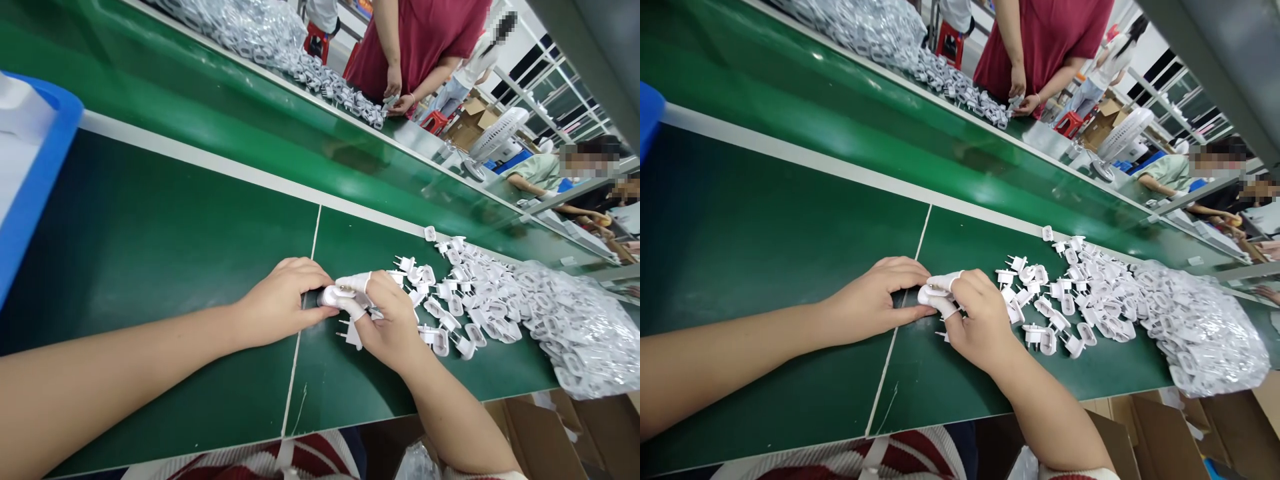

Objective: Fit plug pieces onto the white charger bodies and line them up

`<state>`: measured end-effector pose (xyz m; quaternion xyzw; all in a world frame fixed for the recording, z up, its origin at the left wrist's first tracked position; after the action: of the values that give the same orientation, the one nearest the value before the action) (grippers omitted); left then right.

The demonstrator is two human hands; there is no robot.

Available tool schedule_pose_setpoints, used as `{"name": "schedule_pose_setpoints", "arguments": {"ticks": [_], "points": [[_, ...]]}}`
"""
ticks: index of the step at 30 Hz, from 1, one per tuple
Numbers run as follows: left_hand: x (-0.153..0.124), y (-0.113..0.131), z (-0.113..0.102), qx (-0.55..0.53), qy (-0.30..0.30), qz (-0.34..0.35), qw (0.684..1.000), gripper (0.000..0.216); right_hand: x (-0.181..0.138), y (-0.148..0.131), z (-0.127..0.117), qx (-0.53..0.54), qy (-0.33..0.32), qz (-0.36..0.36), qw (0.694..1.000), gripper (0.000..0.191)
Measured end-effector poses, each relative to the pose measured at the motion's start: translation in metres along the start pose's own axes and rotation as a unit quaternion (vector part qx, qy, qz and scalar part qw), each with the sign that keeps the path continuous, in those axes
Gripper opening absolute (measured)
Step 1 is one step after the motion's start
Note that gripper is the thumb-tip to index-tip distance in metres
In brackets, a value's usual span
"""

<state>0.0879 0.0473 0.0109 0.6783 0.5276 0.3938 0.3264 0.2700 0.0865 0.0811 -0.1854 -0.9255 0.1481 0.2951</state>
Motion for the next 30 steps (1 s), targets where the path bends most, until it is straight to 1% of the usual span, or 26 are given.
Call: {"name": "schedule_pose_setpoints", "arguments": {"ticks": [3,7,12,15,17,20,23,25,26,28,29,30], "points": [[0.000,0.000,0.000,-0.002,0.006,0.005,1.000,0.022,0.000,0.000,0.001,-0.031,-0.001,0.000,1.000,0.012],[-0.001,0.001,0.002,0.002,0.021,0.011,1.000,0.020,0.002,0.000,0.001,-0.092,-0.010,0.002,0.996,0.015],[-0.002,0.005,0.003,0.009,0.024,0.009,1.000,0.018,0.004,-0.009,0.001,-0.168,0.012,-0.009,0.986,0.018],[-0.002,0.006,0.003,0.010,0.020,0.009,1.000,0.019,0.004,-0.012,0.003,-0.204,0.010,-0.011,0.979,0.019],[-0.002,0.005,0.002,0.012,0.019,0.010,1.000,0.019,0.004,-0.008,0.003,-0.194,0.007,0.001,0.981,0.017],[-0.001,0.004,0.004,0.021,0.026,0.011,0.999,0.022,0.001,0.002,0.004,-0.138,0.023,0.031,0.990,0.012],[0.001,0.009,0.006,0.036,0.042,0.014,0.998,0.028,-0.005,0.009,0.008,-0.102,0.057,0.022,0.993,0.008],[0.002,0.018,0.005,0.044,0.032,0.016,0.998,0.034,-0.008,0.012,0.013,-0.057,0.065,0.032,0.996,0.016],[0.001,0.023,0.002,0.050,0.019,0.013,0.998,0.035,-0.009,0.014,0.017,-0.017,0.060,0.062,0.996,0.029],[-0.004,0.035,-0.010,0.066,0.005,0.000,0.998,0.034,-0.012,0.019,0.021,0.076,0.058,0.135,0.986,0.069],[-0.009,0.042,-0.021,0.072,0.007,-0.006,0.997,0.032,-0.013,0.021,0.020,0.106,0.062,0.156,0.980,0.082],[-0.016,0.048,-0.036,0.071,0.023,-0.010,0.997,0.030,-0.014,0.024,0.017,0.121,0.065,0.168,0.976,0.088]]}}
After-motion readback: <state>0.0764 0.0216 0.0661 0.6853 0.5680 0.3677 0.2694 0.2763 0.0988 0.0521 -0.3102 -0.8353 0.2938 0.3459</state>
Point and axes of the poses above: each hand's wrist, its own x-axis towards the middle knuckle, its own z-axis out of the palm, y = z × x, the point moved 3 cm from there along x, towards the middle knuckle, and after that the axes turned 3 degrees about -z, right-handed, at the moved point
